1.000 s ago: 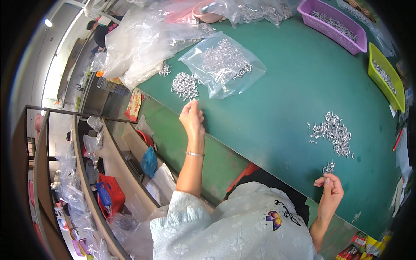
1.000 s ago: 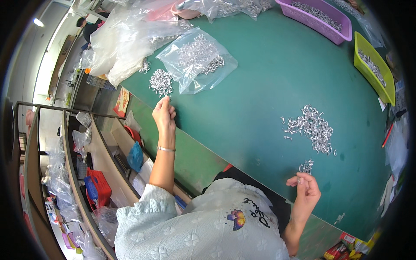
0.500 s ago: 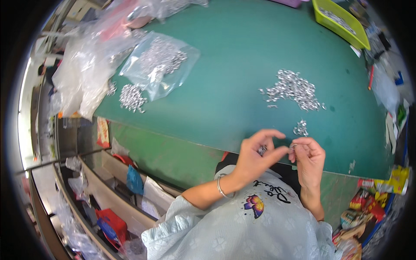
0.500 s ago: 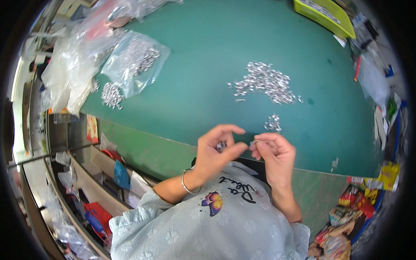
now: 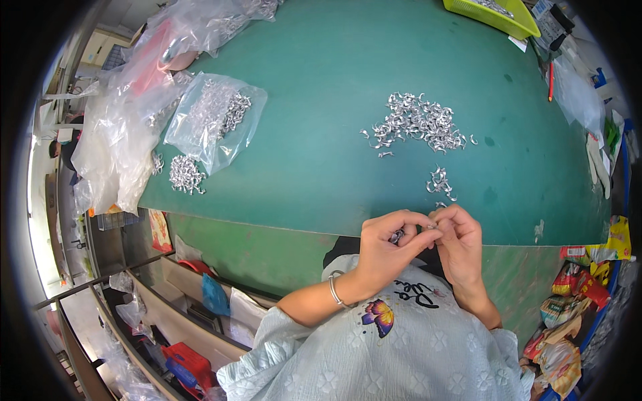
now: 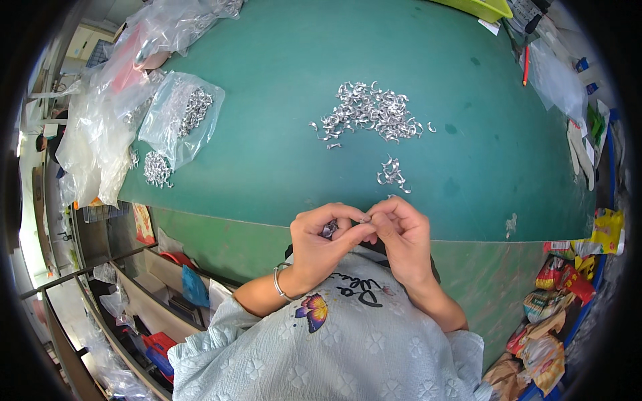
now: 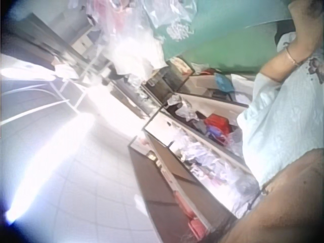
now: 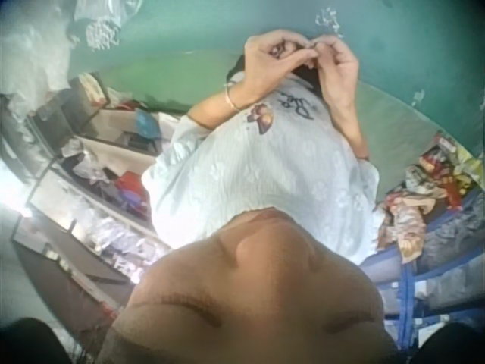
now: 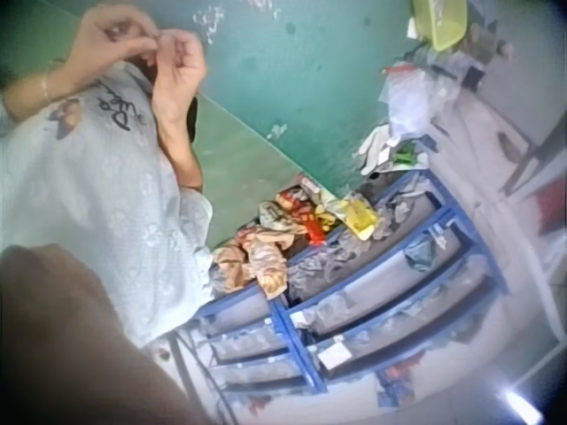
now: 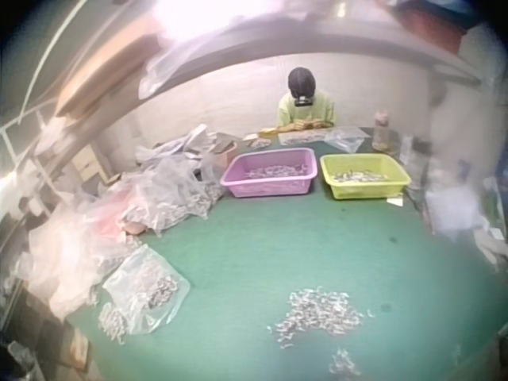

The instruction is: The person sits at a green workbench and assembles small silver metal hooks by hand. They pick up individual hooks from a pile on the table and connect them to other pieces, placing the finished assemblies into a clear plastic bag. The workspace is cluttered with various plastic bags and containers holding hardware parts.

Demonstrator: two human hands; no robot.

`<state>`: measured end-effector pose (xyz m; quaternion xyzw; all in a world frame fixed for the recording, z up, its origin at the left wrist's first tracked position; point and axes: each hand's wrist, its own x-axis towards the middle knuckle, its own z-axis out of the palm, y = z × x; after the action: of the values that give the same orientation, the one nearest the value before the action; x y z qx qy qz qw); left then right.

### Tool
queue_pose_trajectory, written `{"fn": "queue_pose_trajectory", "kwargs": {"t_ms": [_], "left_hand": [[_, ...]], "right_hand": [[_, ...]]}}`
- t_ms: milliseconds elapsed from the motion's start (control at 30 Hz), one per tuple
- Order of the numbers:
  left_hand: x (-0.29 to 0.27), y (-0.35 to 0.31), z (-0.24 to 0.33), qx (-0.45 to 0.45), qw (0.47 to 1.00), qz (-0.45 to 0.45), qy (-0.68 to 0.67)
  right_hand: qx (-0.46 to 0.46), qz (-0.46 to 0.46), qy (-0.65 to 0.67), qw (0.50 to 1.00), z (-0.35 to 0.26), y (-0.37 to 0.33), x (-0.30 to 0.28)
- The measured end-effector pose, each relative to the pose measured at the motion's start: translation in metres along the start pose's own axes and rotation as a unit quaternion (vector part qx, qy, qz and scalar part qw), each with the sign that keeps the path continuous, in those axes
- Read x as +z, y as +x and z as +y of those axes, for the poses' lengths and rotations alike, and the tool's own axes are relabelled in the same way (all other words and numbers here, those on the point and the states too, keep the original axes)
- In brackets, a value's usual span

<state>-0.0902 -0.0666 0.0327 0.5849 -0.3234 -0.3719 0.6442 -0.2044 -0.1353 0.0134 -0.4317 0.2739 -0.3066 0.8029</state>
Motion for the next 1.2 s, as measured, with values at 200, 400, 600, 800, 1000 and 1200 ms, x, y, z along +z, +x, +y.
{"fn": "queue_pose_trajectory", "kwargs": {"t_ms": [200, 400, 600, 800, 1000, 1200], "left_hand": [[-0.013, 0.010, -0.008, -0.274, 0.881, -0.079, -0.377], [-0.022, 0.016, -0.019, -0.283, 0.831, -0.090, -0.470], [-0.026, 0.018, -0.021, -0.271, 0.832, -0.089, -0.476], [-0.024, 0.018, -0.019, -0.312, 0.871, -0.088, -0.368], [-0.020, 0.015, -0.024, -0.321, 0.869, -0.081, -0.369], [-0.019, 0.011, -0.025, -0.319, 0.871, -0.092, -0.362]], "right_hand": [[-0.061, 0.089, -0.178, 0.978, -0.013, 0.013, -0.021], [-0.141, 0.046, -0.571, 0.807, -0.022, 0.022, -0.027], [-0.162, 0.069, -0.568, 0.804, 0.000, 0.025, -0.034], [-0.136, 0.116, -0.510, 0.842, -0.010, 0.025, -0.035], [-0.193, 0.024, -0.660, 0.726, -0.007, 0.023, -0.028], [-0.207, 0.056, -0.588, 0.779, -0.005, 0.024, -0.037]]}}
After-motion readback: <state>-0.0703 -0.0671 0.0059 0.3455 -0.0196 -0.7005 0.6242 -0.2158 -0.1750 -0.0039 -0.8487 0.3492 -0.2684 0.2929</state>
